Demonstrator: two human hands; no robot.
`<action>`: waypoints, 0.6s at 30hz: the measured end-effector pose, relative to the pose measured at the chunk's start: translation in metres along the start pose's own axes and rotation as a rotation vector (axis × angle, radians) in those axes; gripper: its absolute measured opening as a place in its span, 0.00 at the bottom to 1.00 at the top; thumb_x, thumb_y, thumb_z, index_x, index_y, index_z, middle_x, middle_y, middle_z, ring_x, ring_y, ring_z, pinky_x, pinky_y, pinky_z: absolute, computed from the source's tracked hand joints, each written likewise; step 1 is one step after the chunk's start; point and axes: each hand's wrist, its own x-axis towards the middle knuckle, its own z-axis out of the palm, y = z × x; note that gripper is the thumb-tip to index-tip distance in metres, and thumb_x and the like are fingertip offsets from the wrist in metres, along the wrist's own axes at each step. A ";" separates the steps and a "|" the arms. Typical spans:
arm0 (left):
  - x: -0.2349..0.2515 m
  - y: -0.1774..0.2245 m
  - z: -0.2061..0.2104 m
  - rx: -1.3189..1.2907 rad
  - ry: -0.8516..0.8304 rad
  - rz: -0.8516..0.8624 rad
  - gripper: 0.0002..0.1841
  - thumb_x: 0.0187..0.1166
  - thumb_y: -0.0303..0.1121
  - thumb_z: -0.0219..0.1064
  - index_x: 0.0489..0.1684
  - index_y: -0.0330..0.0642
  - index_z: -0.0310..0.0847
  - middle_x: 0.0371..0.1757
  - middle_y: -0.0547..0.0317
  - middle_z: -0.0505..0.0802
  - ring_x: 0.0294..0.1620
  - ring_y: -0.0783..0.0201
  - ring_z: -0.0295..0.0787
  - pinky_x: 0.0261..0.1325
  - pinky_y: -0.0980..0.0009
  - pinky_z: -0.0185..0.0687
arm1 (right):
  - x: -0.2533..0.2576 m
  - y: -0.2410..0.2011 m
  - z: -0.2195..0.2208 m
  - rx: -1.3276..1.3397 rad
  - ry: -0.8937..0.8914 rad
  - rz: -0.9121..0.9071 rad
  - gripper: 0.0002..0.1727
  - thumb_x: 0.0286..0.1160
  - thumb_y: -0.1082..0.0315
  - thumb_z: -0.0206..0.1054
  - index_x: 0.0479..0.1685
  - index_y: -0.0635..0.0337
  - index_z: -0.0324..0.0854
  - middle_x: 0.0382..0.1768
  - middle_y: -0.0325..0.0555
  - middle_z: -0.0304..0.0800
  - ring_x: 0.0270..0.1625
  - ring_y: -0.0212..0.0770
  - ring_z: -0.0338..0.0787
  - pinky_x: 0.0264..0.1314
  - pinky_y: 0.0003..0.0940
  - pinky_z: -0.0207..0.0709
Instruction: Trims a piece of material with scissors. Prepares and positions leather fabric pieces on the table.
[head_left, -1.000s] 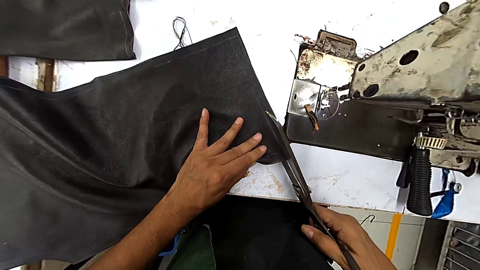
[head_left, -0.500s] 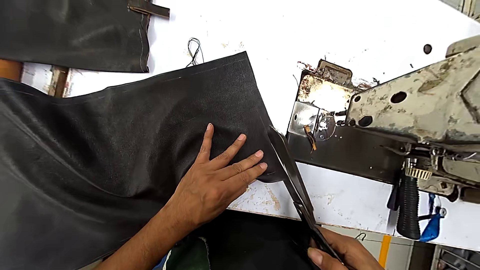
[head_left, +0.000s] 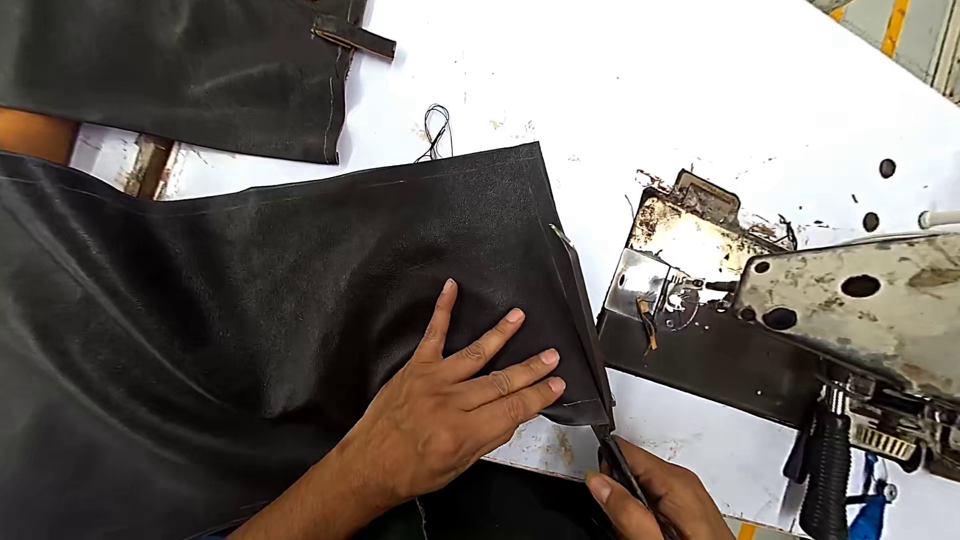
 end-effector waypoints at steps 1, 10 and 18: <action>0.000 0.000 0.000 -0.002 0.000 -0.003 0.19 0.90 0.35 0.56 0.74 0.58 0.86 0.80 0.73 0.85 0.93 0.51 0.60 0.88 0.18 0.33 | 0.000 -0.001 0.000 -0.005 0.012 0.000 0.22 0.85 0.49 0.62 0.30 0.59 0.81 0.18 0.40 0.77 0.19 0.35 0.78 0.20 0.35 0.70; 0.000 0.000 0.000 -0.006 -0.004 -0.014 0.20 0.91 0.35 0.55 0.75 0.58 0.85 0.81 0.73 0.84 0.93 0.50 0.60 0.88 0.18 0.34 | -0.007 -0.012 -0.007 0.018 0.017 0.039 0.22 0.84 0.52 0.66 0.25 0.59 0.81 0.14 0.41 0.79 0.15 0.35 0.79 0.16 0.36 0.72; -0.002 -0.001 0.000 -0.089 0.051 -0.010 0.19 0.91 0.36 0.56 0.76 0.61 0.84 0.81 0.74 0.83 0.92 0.52 0.63 0.88 0.19 0.37 | 0.018 -0.027 -0.018 0.047 -0.052 0.023 0.21 0.87 0.50 0.61 0.38 0.61 0.84 0.21 0.42 0.82 0.21 0.37 0.83 0.24 0.39 0.78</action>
